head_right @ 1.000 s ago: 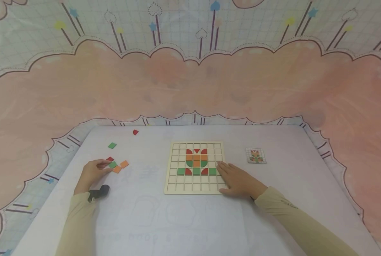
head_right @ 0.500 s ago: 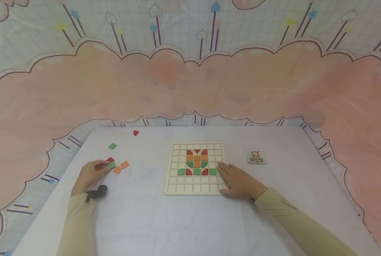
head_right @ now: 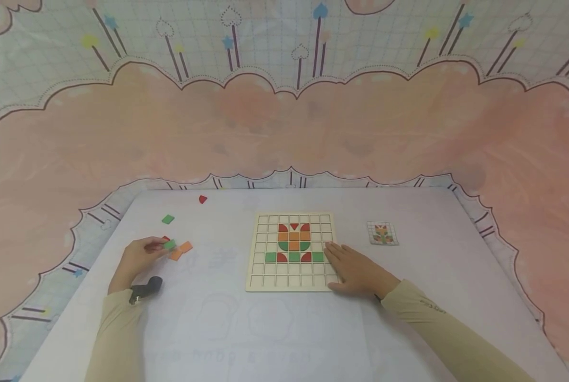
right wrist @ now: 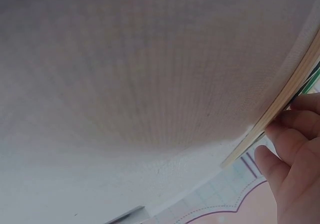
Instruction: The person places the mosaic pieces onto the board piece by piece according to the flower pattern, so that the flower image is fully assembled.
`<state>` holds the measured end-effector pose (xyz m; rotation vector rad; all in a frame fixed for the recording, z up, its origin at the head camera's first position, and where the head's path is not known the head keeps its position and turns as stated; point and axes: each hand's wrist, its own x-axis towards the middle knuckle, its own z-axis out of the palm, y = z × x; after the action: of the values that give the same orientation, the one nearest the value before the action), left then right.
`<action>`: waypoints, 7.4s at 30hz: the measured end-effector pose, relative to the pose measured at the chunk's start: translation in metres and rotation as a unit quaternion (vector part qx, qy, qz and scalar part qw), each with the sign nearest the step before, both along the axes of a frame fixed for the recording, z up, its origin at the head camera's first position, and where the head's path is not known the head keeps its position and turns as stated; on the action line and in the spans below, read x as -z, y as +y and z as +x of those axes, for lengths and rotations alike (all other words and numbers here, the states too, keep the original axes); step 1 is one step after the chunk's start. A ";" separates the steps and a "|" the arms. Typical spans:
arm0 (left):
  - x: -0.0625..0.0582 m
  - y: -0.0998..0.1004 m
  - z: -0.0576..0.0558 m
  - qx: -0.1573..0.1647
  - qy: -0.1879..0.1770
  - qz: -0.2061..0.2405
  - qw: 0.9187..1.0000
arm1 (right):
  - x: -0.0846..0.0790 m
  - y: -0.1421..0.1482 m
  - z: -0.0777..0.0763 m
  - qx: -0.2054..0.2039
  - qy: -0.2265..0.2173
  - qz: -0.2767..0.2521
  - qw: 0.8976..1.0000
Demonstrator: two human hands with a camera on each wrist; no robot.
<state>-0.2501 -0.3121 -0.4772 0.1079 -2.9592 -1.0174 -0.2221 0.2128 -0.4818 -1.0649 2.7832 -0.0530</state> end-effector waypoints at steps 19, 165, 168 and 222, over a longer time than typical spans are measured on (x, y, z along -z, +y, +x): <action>-0.013 0.115 -0.012 0.103 0.000 0.073 0.992 | 0.003 0.001 -0.001 -0.001 0.005 0.009 1.000; 0.014 -0.002 0.013 0.035 -0.022 0.010 0.999 | -0.004 -0.003 0.003 0.003 0.004 -0.004 1.000; 0.012 -0.001 0.013 0.032 -0.027 0.007 0.999 | -0.003 -0.003 0.003 0.002 0.004 -0.007 1.000; -0.001 0.212 0.007 0.262 -0.043 0.101 0.959 | -0.003 -0.002 0.001 0.000 0.007 0.013 1.000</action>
<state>-0.2430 -0.1004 -0.4763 -0.6825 -3.0164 -1.3915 -0.2211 0.2106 -0.4790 -1.0635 2.7881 -0.0089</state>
